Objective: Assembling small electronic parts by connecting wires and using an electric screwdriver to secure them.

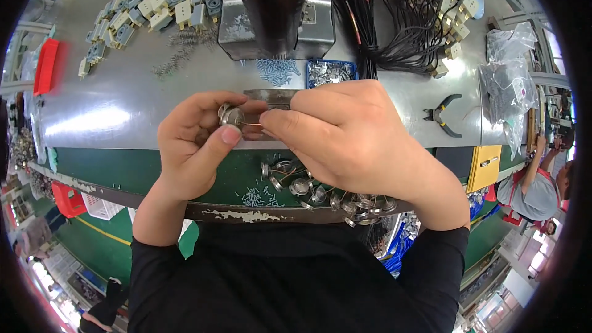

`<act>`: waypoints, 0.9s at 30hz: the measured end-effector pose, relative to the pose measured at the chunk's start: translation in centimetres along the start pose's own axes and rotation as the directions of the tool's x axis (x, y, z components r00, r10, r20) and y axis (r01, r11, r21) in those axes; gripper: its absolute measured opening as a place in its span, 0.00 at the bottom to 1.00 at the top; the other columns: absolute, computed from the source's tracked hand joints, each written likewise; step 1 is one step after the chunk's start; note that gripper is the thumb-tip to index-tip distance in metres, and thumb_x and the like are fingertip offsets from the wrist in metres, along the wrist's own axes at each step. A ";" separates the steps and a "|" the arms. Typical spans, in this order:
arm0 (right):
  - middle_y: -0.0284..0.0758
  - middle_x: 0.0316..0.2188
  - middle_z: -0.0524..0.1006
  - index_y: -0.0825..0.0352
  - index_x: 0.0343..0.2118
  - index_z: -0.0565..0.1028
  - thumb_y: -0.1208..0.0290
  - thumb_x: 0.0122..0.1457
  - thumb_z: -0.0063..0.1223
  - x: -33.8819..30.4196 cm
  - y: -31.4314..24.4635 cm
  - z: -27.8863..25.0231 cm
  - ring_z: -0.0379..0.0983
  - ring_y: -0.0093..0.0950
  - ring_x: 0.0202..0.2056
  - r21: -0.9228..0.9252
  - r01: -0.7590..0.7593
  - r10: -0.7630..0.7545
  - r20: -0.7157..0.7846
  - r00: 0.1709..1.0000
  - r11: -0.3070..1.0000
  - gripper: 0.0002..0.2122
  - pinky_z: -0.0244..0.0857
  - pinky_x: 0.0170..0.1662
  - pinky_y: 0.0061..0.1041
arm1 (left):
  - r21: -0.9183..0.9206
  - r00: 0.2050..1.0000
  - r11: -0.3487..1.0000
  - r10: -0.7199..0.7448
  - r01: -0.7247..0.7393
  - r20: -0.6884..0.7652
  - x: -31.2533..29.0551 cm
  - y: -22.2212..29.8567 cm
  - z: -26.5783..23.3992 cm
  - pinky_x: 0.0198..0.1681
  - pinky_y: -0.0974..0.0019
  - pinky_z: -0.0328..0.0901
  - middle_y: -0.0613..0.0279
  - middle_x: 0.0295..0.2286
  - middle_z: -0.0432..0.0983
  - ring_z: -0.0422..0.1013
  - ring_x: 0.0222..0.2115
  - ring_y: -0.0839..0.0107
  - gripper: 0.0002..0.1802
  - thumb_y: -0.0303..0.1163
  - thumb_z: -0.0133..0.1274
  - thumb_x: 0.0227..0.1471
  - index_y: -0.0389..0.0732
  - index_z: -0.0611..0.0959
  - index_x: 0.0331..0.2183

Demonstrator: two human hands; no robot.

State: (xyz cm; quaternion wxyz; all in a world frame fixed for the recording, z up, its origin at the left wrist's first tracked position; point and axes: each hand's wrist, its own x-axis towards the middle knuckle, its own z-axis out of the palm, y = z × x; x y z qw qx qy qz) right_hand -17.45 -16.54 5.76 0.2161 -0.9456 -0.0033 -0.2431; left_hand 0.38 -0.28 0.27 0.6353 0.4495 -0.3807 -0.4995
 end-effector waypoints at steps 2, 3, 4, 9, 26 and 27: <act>0.29 0.17 0.69 0.67 0.37 0.85 0.79 0.41 0.69 0.3 0.3 -0.3 0.67 0.27 0.16 0.035 -0.005 0.005 0.004 1.000 0.999 0.15 0.57 0.20 0.27 | -0.116 0.999 0.993 -0.031 0.035 0.033 0.0 -0.4 0.1 0.54 0.51 0.77 0.38 0.49 0.78 0.79 0.50 0.54 0.22 0.29 0.54 0.67 0.25 0.70 0.56; 0.29 0.17 0.70 0.67 0.36 0.86 0.79 0.42 0.70 0.6 0.3 -0.5 0.67 0.27 0.16 0.063 0.007 -0.008 0.011 1.000 0.998 0.14 0.57 0.20 0.27 | -0.230 0.997 0.972 -0.041 0.053 0.058 0.0 -0.4 0.2 0.53 0.49 0.78 0.38 0.50 0.78 0.79 0.51 0.52 0.22 0.30 0.52 0.68 0.25 0.69 0.56; 0.29 0.17 0.70 0.67 0.36 0.86 0.79 0.42 0.70 0.7 0.2 -0.7 0.67 0.27 0.16 0.069 0.010 -0.011 0.014 1.000 0.998 0.14 0.57 0.20 0.27 | -0.231 0.998 0.971 -0.042 0.053 0.051 -0.1 -0.4 0.3 0.53 0.49 0.78 0.38 0.50 0.78 0.79 0.51 0.52 0.22 0.30 0.52 0.68 0.25 0.69 0.56; 0.31 0.17 0.75 0.67 0.34 0.86 0.78 0.47 0.70 0.6 0.6 -0.4 0.67 0.23 0.16 0.356 -0.142 0.137 0.039 0.990 0.924 0.09 0.57 0.19 0.24 | -0.403 0.972 0.896 -0.110 0.188 0.209 0.3 -0.3 0.6 0.52 0.44 0.78 0.38 0.51 0.77 0.77 0.54 0.50 0.22 0.30 0.47 0.70 0.27 0.64 0.58; 0.32 0.20 0.81 0.65 0.26 0.85 0.75 0.46 0.74 1.1 -1.3 -0.3 0.72 0.22 0.17 0.435 -0.291 0.283 0.085 0.955 0.852 0.05 0.58 0.20 0.23 | -0.304 0.958 0.950 0.016 0.075 0.287 0.1 -0.5 -1.3 0.46 0.62 0.78 0.47 0.40 0.84 0.83 0.42 0.62 0.24 0.22 0.69 0.52 0.28 0.78 0.49; 0.33 0.19 0.81 0.64 0.25 0.86 0.75 0.46 0.75 1.0 -1.2 0.1 0.73 0.23 0.17 0.460 -0.240 0.259 0.021 0.966 0.855 0.05 0.58 0.20 0.23 | -0.246 0.973 0.968 0.014 0.044 0.230 0.0 -0.6 -1.4 0.41 0.62 0.79 0.45 0.38 0.84 0.84 0.37 0.60 0.27 0.23 0.76 0.45 0.28 0.80 0.44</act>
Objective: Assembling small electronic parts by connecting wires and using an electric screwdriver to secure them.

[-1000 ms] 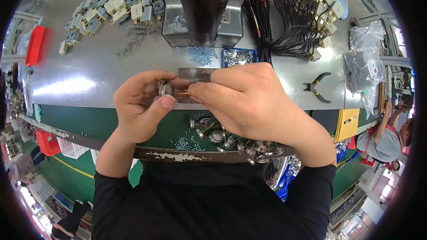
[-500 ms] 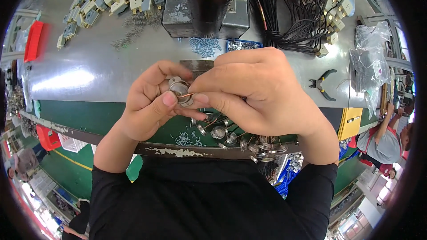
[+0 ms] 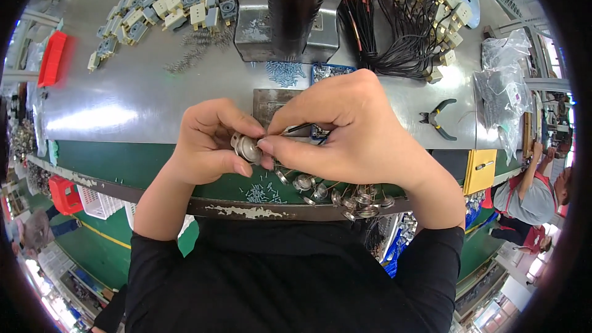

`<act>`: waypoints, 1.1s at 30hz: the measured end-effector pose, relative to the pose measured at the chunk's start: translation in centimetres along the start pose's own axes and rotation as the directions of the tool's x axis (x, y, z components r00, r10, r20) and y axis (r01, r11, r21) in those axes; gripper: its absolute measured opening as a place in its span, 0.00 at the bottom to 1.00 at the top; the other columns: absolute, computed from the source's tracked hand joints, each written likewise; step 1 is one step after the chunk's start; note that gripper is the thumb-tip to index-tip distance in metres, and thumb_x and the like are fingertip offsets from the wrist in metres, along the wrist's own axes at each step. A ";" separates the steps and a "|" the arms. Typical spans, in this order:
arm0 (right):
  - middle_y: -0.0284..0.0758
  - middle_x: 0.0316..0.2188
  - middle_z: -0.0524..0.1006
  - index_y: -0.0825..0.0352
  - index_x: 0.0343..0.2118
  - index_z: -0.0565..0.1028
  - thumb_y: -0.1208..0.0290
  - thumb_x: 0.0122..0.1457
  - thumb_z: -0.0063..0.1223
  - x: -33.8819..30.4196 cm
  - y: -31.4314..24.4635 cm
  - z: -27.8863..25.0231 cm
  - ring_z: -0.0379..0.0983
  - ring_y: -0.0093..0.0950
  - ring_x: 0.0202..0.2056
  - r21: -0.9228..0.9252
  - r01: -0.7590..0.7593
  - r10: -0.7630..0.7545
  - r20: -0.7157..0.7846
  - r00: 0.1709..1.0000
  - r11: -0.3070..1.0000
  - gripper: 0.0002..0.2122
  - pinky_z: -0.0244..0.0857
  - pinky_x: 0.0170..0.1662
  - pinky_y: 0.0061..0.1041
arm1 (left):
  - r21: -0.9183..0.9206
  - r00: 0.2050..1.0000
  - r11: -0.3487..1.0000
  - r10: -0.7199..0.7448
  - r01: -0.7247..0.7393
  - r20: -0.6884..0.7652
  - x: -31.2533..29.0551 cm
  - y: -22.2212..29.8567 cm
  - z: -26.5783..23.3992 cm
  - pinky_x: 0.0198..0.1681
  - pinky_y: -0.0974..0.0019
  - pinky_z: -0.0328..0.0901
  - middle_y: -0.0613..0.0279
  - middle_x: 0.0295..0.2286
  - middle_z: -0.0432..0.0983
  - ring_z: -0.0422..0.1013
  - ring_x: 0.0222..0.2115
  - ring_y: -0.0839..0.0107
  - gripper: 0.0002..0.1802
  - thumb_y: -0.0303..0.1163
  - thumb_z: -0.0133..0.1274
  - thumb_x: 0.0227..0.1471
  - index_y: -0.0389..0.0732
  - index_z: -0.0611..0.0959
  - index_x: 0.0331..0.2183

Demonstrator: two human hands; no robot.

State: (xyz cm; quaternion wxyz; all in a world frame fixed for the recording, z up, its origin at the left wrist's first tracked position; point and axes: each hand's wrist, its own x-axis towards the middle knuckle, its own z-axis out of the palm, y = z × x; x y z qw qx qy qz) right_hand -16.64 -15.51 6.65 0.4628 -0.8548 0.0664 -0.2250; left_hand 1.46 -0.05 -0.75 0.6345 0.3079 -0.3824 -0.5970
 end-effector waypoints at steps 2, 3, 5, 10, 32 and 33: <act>0.33 0.19 0.81 0.64 0.26 0.86 0.75 0.45 0.75 0.1 -0.2 0.0 0.73 0.24 0.17 -0.044 0.014 -0.013 0.025 1.000 0.999 0.06 0.58 0.20 0.23 | 0.090 0.997 0.993 0.073 -0.074 0.019 0.0 -0.6 -0.5 0.39 0.63 0.79 0.46 0.37 0.84 0.84 0.35 0.62 0.27 0.22 0.77 0.41 0.29 0.80 0.42; 0.33 0.19 0.81 0.64 0.26 0.86 0.76 0.45 0.75 0.0 -0.3 -0.1 0.74 0.25 0.17 -0.089 0.020 -0.015 0.051 0.999 0.996 0.06 0.58 0.20 0.24 | 0.170 0.989 0.975 0.139 -0.145 0.044 0.0 -0.8 -0.7 0.38 0.64 0.79 0.46 0.36 0.84 0.83 0.34 0.63 0.27 0.21 0.79 0.37 0.31 0.81 0.39; 0.32 0.18 0.80 0.64 0.26 0.86 0.76 0.44 0.76 0.0 -0.4 0.1 0.73 0.25 0.16 -0.115 0.044 -0.039 0.042 0.998 0.992 0.07 0.57 0.20 0.24 | 0.294 0.980 0.935 0.193 -0.200 0.054 0.1 -0.7 -0.8 0.36 0.65 0.78 0.48 0.34 0.84 0.83 0.32 0.65 0.26 0.21 0.79 0.36 0.32 0.81 0.37; 0.31 0.16 0.77 0.64 0.26 0.85 0.77 0.44 0.75 -0.5 0.5 0.7 0.71 0.27 0.15 -0.246 0.157 -0.162 0.001 0.987 0.957 0.07 0.57 0.19 0.25 | 0.507 0.943 0.803 0.326 -0.314 0.068 0.6 -0.7 -0.7 0.33 0.68 0.76 0.52 0.30 0.83 0.82 0.30 0.68 0.22 0.21 0.80 0.35 0.34 0.82 0.30; 0.38 0.26 0.75 0.74 0.61 0.73 0.79 0.62 0.57 -1.4 -0.8 1.8 0.70 0.27 0.26 -0.104 -0.135 0.147 0.113 0.983 0.985 0.23 0.64 0.31 0.27 | 0.938 0.712 0.175 0.696 -0.299 0.097 1.1 -0.9 -0.5 0.30 0.65 0.74 0.52 0.29 0.82 0.81 0.28 0.61 0.13 0.14 0.64 0.47 0.36 0.82 0.36; 0.39 0.27 0.77 0.74 0.60 0.75 0.79 0.62 0.55 -1.5 -0.5 1.7 0.71 0.27 0.26 -0.098 -0.114 0.123 0.094 0.988 0.989 0.21 0.65 0.32 0.27 | 0.931 0.717 0.192 0.691 -0.310 0.096 1.2 -1.0 -0.3 0.30 0.65 0.74 0.52 0.29 0.82 0.81 0.28 0.61 0.13 0.14 0.64 0.47 0.36 0.82 0.36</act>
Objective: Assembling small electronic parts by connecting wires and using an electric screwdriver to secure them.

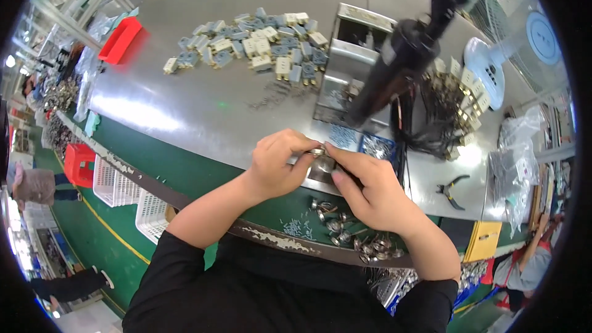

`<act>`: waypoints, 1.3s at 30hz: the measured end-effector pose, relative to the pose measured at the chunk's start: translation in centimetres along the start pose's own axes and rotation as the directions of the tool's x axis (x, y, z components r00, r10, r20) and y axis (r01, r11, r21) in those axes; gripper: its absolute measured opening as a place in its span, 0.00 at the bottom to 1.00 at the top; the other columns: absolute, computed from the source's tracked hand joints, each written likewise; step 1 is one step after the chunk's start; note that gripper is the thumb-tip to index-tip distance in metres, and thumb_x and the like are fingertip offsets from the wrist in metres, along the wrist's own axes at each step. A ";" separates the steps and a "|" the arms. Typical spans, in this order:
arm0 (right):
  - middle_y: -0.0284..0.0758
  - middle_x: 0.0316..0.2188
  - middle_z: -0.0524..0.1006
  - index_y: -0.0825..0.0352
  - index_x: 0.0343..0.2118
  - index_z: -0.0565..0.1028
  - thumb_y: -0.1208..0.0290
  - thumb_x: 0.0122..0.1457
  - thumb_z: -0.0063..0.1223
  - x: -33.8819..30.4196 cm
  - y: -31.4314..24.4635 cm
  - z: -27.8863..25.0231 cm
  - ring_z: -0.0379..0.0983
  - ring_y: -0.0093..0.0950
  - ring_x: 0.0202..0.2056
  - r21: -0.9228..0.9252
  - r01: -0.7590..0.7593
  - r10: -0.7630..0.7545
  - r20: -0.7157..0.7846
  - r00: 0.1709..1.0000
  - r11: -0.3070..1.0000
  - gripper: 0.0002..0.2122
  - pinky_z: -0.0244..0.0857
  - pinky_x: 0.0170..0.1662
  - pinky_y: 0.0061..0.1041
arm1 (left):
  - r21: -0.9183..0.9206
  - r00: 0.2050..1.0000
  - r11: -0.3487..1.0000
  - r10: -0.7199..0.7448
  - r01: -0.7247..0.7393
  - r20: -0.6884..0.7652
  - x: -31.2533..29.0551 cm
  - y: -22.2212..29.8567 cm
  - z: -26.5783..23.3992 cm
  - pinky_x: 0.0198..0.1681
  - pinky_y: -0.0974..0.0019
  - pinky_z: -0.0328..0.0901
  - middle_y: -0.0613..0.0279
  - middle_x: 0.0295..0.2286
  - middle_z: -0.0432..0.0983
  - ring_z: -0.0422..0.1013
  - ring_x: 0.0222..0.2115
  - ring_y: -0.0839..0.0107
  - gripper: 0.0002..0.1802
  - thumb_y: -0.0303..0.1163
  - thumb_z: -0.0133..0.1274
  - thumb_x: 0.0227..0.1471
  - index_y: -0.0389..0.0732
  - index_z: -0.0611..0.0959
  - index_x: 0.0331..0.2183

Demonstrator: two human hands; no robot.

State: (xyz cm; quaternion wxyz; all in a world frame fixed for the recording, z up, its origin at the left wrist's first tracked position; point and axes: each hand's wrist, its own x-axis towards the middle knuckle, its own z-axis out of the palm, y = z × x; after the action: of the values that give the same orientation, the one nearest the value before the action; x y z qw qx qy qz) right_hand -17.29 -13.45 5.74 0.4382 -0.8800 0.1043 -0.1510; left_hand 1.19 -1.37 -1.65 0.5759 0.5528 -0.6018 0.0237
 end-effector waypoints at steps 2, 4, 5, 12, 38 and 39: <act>0.42 0.30 0.81 0.72 0.56 0.78 0.80 0.64 0.53 -0.2 0.3 0.0 0.76 0.27 0.27 0.019 -0.006 0.007 -0.060 0.998 1.000 0.17 0.68 0.33 0.27 | -0.146 0.997 0.987 -0.068 0.073 0.045 0.0 0.0 0.1 0.32 0.67 0.76 0.55 0.29 0.82 0.82 0.29 0.65 0.11 0.17 0.62 0.53 0.34 0.82 0.40; 0.42 0.30 0.81 0.72 0.55 0.79 0.80 0.64 0.53 0.0 -1.1 -0.6 0.75 0.28 0.26 0.057 -0.124 0.127 -0.047 0.991 0.991 0.17 0.68 0.33 0.27 | -0.322 0.929 0.879 -0.286 0.351 0.233 0.9 1.2 -0.4 0.33 0.67 0.76 0.57 0.30 0.82 0.82 0.30 0.66 0.11 0.19 0.59 0.56 0.32 0.81 0.43; 0.41 0.29 0.82 0.72 0.54 0.80 0.81 0.63 0.53 0.1 -1.4 -0.8 0.75 0.28 0.25 0.107 -0.210 0.212 -0.016 0.977 0.972 0.16 0.69 0.33 0.27 | -0.393 0.786 0.692 -0.444 0.606 0.431 1.0 1.3 -0.7 0.34 0.67 0.77 0.58 0.31 0.82 0.82 0.30 0.67 0.11 0.21 0.57 0.60 0.31 0.80 0.45; 0.44 0.31 0.84 0.74 0.48 0.82 0.81 0.59 0.56 -0.4 -0.1 -2.0 0.80 0.31 0.27 0.174 0.050 -0.057 0.037 0.998 0.983 0.14 0.72 0.33 0.26 | -0.526 0.529 -0.300 -0.077 0.796 0.845 -0.8 -0.7 -0.8 0.31 0.63 0.78 0.50 0.32 0.81 0.82 0.31 0.64 0.22 0.39 0.52 0.70 0.28 0.76 0.51; 0.42 0.35 0.85 0.70 0.51 0.83 0.79 0.63 0.56 0.6 0.2 -2.1 0.83 0.35 0.33 0.239 -0.071 0.064 0.036 0.997 0.968 0.15 0.73 0.41 0.27 | -0.689 0.687 0.142 -0.352 0.710 0.636 0.2 0.7 -0.6 0.41 0.56 0.81 0.43 0.37 0.83 0.84 0.34 0.58 0.12 0.23 0.56 0.65 0.29 0.75 0.47; 0.43 0.34 0.85 0.70 0.51 0.82 0.79 0.63 0.56 0.4 0.4 -2.4 0.83 0.35 0.34 0.191 -0.057 0.053 0.023 0.998 0.980 0.14 0.73 0.41 0.28 | -0.691 0.689 0.149 -0.363 0.707 0.627 0.3 0.7 -0.4 0.41 0.56 0.81 0.43 0.37 0.83 0.84 0.34 0.58 0.12 0.26 0.56 0.66 0.30 0.76 0.47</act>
State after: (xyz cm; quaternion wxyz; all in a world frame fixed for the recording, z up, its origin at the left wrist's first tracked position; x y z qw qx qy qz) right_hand -17.81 -15.59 6.86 0.5258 -0.8318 0.1096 -0.1402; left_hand 1.02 -1.03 -0.86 0.6406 0.3176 -0.3505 -0.6049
